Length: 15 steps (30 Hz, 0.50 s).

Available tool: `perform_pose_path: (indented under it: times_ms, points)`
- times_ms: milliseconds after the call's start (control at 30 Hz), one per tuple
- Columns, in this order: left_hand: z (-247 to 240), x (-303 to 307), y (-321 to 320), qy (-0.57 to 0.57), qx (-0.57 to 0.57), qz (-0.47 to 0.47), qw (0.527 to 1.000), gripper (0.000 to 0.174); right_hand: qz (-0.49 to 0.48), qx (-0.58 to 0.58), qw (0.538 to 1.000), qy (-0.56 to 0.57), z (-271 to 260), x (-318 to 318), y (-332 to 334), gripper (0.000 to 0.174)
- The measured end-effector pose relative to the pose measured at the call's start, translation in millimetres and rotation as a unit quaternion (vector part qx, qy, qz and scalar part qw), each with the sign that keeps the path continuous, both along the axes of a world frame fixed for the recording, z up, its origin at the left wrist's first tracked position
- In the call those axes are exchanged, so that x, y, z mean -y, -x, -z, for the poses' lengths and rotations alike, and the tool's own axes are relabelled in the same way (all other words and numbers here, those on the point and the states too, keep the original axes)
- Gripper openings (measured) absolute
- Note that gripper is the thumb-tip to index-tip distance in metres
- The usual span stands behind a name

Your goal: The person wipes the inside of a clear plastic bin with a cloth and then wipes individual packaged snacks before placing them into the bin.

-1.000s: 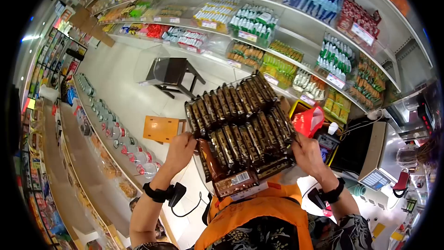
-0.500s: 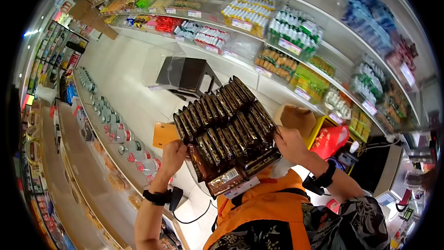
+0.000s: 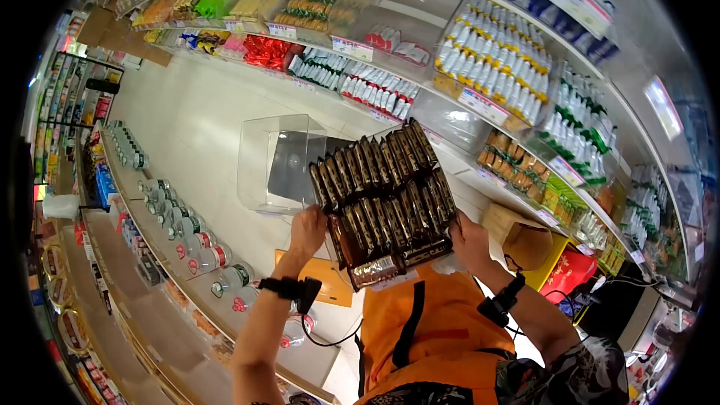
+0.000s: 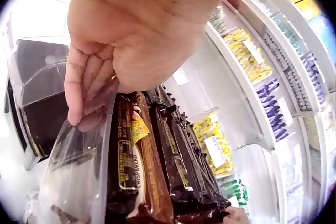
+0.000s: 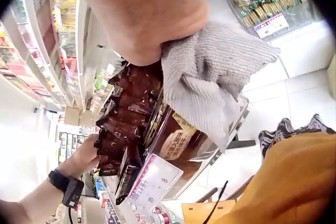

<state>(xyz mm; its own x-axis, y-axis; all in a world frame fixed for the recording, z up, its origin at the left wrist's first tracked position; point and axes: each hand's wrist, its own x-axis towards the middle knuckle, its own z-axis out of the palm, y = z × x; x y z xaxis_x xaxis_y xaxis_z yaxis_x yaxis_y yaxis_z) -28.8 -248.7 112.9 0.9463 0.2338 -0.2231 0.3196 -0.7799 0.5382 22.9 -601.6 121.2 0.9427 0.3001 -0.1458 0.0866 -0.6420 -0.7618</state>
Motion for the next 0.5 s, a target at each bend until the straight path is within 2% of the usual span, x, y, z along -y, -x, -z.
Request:
perform_pose_path:
  times_ms: [167,233,367,467,500]
  points:
    - [30,-40,-66,-0.016,-0.033,0.032,0.999,0.02,0.029,0.015,0.999,0.01,55,-37,-24,0.012]
    - [43,-49,-84,-0.012,-0.052,0.025,0.998,0.02,0.049,-0.015,0.999,-0.003,68,-49,-29,0.013]
    - [65,-63,-101,-0.032,-0.07,0.047,0.996,0.018,0.079,-0.058,0.994,0.037,87,-69,-26,0.016]
    - [65,-70,-105,-0.012,-0.064,0.05,0.997,0.015,0.108,-0.05,0.992,0.029,90,-86,-16,0.025]
    - [75,-73,-103,-0.012,-0.039,0.058,0.997,0.013,0.126,-0.146,0.98,0.053,100,-88,-11,0.034]
